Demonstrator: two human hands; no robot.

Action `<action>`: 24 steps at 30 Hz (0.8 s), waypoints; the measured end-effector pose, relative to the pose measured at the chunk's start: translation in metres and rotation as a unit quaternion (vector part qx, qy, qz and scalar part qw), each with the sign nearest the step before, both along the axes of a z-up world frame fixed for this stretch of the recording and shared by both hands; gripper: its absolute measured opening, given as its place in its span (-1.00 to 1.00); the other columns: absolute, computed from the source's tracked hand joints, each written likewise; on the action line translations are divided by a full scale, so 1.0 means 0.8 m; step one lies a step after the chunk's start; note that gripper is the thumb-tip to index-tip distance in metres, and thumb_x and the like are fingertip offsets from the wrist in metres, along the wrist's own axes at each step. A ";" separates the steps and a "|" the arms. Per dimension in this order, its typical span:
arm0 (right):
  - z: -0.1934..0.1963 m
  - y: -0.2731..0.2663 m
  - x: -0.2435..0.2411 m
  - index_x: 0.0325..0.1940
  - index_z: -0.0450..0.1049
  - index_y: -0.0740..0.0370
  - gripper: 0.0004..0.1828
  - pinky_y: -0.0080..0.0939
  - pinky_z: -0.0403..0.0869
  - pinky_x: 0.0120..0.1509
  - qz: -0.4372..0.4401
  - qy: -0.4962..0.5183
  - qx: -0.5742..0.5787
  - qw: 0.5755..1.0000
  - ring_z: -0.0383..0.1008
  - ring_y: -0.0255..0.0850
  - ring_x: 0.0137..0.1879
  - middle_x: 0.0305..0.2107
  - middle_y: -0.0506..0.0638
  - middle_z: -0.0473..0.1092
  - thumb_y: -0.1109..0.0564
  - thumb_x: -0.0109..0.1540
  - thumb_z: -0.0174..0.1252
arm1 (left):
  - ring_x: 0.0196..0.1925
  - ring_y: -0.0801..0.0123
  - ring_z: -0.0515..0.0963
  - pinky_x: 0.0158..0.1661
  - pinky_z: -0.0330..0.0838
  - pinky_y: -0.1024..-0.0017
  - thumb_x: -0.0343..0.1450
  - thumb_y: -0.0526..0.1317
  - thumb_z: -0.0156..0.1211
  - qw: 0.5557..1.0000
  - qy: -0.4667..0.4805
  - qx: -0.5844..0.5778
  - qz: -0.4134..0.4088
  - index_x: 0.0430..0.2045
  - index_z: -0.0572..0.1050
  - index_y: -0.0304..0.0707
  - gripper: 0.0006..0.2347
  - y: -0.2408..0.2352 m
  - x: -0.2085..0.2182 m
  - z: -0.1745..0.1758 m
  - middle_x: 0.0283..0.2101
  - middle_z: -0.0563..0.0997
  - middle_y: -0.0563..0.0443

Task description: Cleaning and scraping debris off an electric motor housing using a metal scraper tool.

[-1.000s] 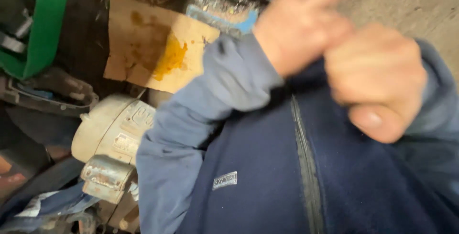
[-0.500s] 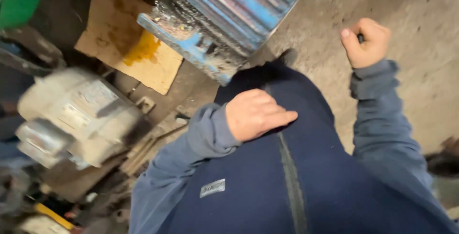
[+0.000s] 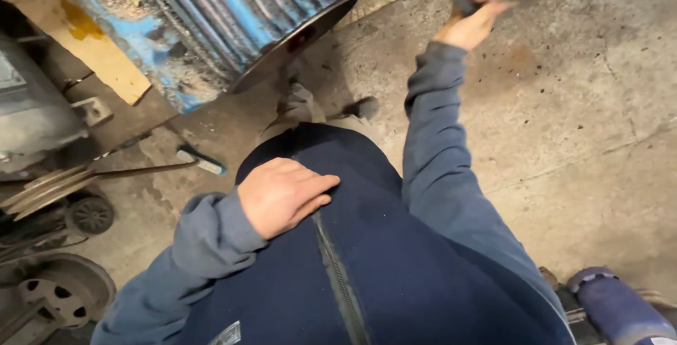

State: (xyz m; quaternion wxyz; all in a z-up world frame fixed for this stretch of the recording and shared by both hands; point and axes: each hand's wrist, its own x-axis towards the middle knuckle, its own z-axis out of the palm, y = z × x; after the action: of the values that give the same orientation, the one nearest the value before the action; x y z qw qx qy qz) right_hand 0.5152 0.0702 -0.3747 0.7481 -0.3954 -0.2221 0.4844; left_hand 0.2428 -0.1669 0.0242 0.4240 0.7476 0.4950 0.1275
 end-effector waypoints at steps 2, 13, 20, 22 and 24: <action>-0.003 -0.031 0.001 -0.21 0.47 0.20 -0.52 -0.11 0.52 -0.15 0.015 -0.113 -0.076 0.991 0.54 -0.15 -0.32 -0.42 0.10 0.55 -0.23 0.39 -0.11 | -0.24 0.18 0.61 -0.18 0.42 0.24 0.41 -0.15 0.25 1.000 0.001 -0.008 0.000 -0.13 0.61 -0.21 -0.77 0.008 0.006 -0.001 -0.32 0.68 0.06; 0.054 -0.073 -0.018 0.06 0.50 0.27 -0.66 -0.36 0.31 -0.48 0.285 -0.301 -0.217 0.884 0.32 -0.44 -0.51 -0.54 -0.14 0.36 -0.03 0.36 0.23 | -0.24 0.13 0.61 -0.18 0.41 0.21 0.42 -0.12 0.22 0.998 -0.008 -0.007 -0.060 -0.11 0.60 -0.22 -0.75 0.036 0.014 -0.005 -0.32 0.67 0.01; -0.032 -0.067 -0.010 -0.19 0.47 0.24 -0.66 -0.35 0.18 -0.45 0.301 -0.245 -0.184 0.903 0.19 -0.45 -0.52 -0.55 -0.21 0.27 -0.08 0.46 0.08 | -0.23 0.12 0.60 -0.18 0.41 0.21 0.43 -0.10 0.20 0.996 0.000 -0.028 -0.082 -0.11 0.60 -0.22 -0.74 0.028 0.018 -0.011 -0.32 0.67 0.00; -0.058 -0.082 0.011 -0.18 0.51 0.25 -0.63 -0.35 0.10 -0.42 0.318 -0.241 -0.178 0.900 0.12 -0.45 -0.50 -0.57 -0.22 0.23 -0.09 0.49 0.07 | -0.23 0.12 0.60 -0.17 0.40 0.20 0.43 -0.09 0.19 0.996 0.005 -0.037 -0.080 -0.10 0.59 -0.22 -0.74 0.025 0.016 -0.011 -0.31 0.67 0.00; -0.081 -0.106 0.032 -0.20 0.53 0.23 -0.65 -0.34 0.11 -0.48 0.287 -0.258 -0.223 0.895 0.14 -0.45 -0.54 -0.56 -0.20 0.32 -0.10 0.43 0.08 | -0.21 0.12 0.60 -0.13 0.40 0.20 0.44 -0.09 0.18 0.997 0.011 -0.040 -0.063 -0.07 0.58 -0.23 -0.72 0.019 0.012 -0.011 -0.30 0.67 0.00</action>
State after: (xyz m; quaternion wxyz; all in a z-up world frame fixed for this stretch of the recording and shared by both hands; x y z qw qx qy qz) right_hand 0.5408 -0.0149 -0.4398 0.3849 -0.5821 -0.3970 0.5961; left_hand 0.2527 -0.1517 0.0156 0.4553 0.7612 0.4562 0.0726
